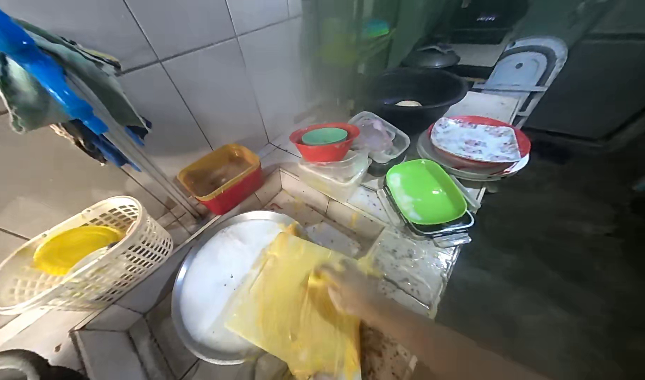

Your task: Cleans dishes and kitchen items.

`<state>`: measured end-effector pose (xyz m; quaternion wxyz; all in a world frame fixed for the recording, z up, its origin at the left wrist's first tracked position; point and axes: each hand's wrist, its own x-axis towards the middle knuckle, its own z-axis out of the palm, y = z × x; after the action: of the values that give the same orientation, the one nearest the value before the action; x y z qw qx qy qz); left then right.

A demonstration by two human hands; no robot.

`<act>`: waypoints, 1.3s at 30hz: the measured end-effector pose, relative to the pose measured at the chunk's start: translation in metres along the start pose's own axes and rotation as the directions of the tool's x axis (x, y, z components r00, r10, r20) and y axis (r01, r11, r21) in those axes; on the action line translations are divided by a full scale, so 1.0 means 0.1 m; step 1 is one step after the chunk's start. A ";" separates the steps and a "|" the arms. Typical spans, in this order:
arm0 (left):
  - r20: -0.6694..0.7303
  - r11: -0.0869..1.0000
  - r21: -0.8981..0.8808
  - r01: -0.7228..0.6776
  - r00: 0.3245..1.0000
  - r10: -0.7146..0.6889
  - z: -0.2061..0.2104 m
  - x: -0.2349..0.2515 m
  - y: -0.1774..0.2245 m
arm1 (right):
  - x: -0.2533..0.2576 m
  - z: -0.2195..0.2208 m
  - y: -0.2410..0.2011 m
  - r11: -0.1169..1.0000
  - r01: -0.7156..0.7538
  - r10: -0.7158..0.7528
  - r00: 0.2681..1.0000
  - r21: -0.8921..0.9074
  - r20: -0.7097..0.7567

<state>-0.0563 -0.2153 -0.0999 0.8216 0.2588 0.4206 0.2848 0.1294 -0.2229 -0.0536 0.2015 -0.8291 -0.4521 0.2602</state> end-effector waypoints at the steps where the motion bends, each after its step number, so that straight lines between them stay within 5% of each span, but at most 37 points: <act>1: -0.012 1.000 0.001 -0.009 1.000 0.009 -0.01 0.01 -0.02 | 0.12 -0.02 0.05 0.999 -0.038 0.036 0.996 -0.015 -0.082; 3: -0.065 1.000 0.002 0.015 0.998 -0.015 0.02 0.01 0.01 | 0.06 0.12 -0.07 1.000 0.026 -0.026 0.992 0.000 -0.123; 7: -0.064 1.000 -0.004 0.027 0.998 -0.027 -0.02 0.02 -0.03 | -0.26 0.39 -0.18 0.919 0.395 -0.391 0.911 0.004 -0.134; 11: -0.084 0.999 0.025 0.019 0.996 -0.017 0.08 -0.02 0.03 | 0.23 0.03 -0.07 0.983 0.149 -0.163 0.976 -0.104 -0.145; 13: -0.111 0.997 0.051 0.060 0.992 -0.054 0.09 -0.03 0.07 | 0.07 0.06 -0.21 0.994 0.071 -0.080 0.992 -0.088 -0.093; 17: -0.104 0.998 0.038 0.057 0.993 -0.053 0.06 -0.02 0.02 | -0.40 0.28 -0.17 0.944 0.317 -0.322 0.945 -0.088 -0.057; 19: -0.080 0.999 -0.005 0.036 0.996 -0.036 0.05 0.03 -0.01 | -0.12 0.18 -0.05 0.938 0.308 -0.324 0.942 -0.159 -0.089; 22: -0.089 0.991 0.104 0.088 0.993 -0.078 0.05 0.02 0.03 | 0.30 0.02 -0.09 0.982 0.093 -0.126 0.972 -0.165 -0.197; 25: -0.082 0.991 0.044 0.124 0.989 -0.120 0.06 -0.07 0.07 | -0.15 0.22 -0.26 0.993 0.049 -0.064 0.988 -0.108 -0.142; 28: -0.092 0.987 -0.006 0.163 0.982 -0.163 0.10 -0.12 0.08 | -0.63 0.47 -0.16 0.971 0.220 -0.237 0.940 -0.098 -0.246; 31: -0.048 0.990 -0.067 0.125 0.991 -0.129 0.12 -0.07 0.09 | -0.15 0.12 -0.10 0.980 0.089 -0.101 0.993 -0.178 -0.060; 34: -0.043 0.993 0.008 0.115 0.992 -0.115 0.11 -0.07 0.08 | 0.39 -0.04 -0.04 0.980 -0.046 0.003 0.976 -0.194 -0.219; 37: -0.065 0.988 -0.041 0.150 0.986 -0.152 0.11 -0.12 0.10 | -0.18 0.18 -0.16 0.993 -0.052 0.033 0.984 -0.104 -0.177; 39: -0.086 0.983 -0.026 0.183 0.979 -0.185 0.14 -0.11 0.12 | -0.66 0.40 -0.13 0.993 0.100 -0.113 0.964 -0.066 -0.239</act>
<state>-0.0531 -0.2172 -0.0793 0.8272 0.1988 0.4761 0.2226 0.0663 -0.2683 -0.0612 0.2468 -0.8341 -0.4747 0.1339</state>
